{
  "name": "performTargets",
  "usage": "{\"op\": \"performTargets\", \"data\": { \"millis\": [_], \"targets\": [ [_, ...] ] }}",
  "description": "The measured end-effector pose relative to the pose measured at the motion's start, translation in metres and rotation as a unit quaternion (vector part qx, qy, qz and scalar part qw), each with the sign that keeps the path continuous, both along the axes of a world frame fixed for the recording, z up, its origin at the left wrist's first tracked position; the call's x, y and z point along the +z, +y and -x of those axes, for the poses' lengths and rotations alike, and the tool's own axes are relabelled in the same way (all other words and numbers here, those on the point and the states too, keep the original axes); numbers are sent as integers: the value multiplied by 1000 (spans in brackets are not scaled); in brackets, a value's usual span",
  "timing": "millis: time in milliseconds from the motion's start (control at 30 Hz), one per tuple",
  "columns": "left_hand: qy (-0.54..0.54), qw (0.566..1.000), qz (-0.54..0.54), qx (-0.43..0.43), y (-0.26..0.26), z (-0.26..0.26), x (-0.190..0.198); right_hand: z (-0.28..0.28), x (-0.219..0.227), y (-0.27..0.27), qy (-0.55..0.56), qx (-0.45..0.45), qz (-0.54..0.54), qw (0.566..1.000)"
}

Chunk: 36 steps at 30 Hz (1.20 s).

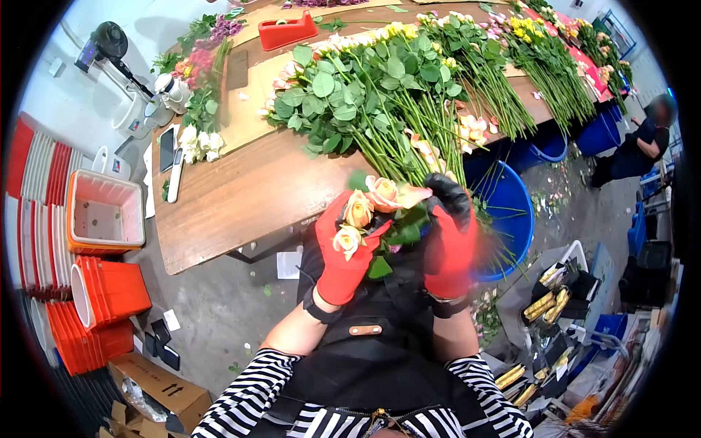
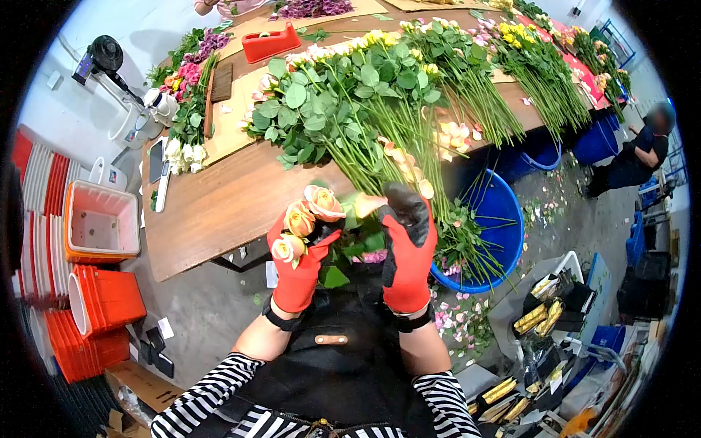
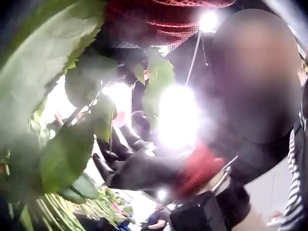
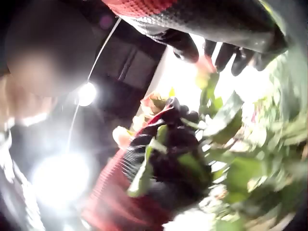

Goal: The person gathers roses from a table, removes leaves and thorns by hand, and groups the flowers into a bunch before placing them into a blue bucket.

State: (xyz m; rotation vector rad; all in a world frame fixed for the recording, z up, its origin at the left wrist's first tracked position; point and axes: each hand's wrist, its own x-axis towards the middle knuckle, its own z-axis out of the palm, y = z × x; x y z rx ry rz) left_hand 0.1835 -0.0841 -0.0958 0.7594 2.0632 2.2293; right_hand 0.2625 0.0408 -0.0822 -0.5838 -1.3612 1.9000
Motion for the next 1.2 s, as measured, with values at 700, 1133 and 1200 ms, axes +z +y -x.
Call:
{"op": "performTargets", "data": {
  "millis": [700, 1133, 1200],
  "targets": [
    [-220, 973, -48, -48, -4, 2, 5, -13, 24, -10, 87, 116, -86, 986],
    [89, 994, 49, 48, -5, 2, -23, 8, 33, -14, -146, -67, -519, 840],
    [78, 994, 67, 49, -7, 3, -22, 9, 22, -14, -117, -80, -512, 847]
  ]
}}
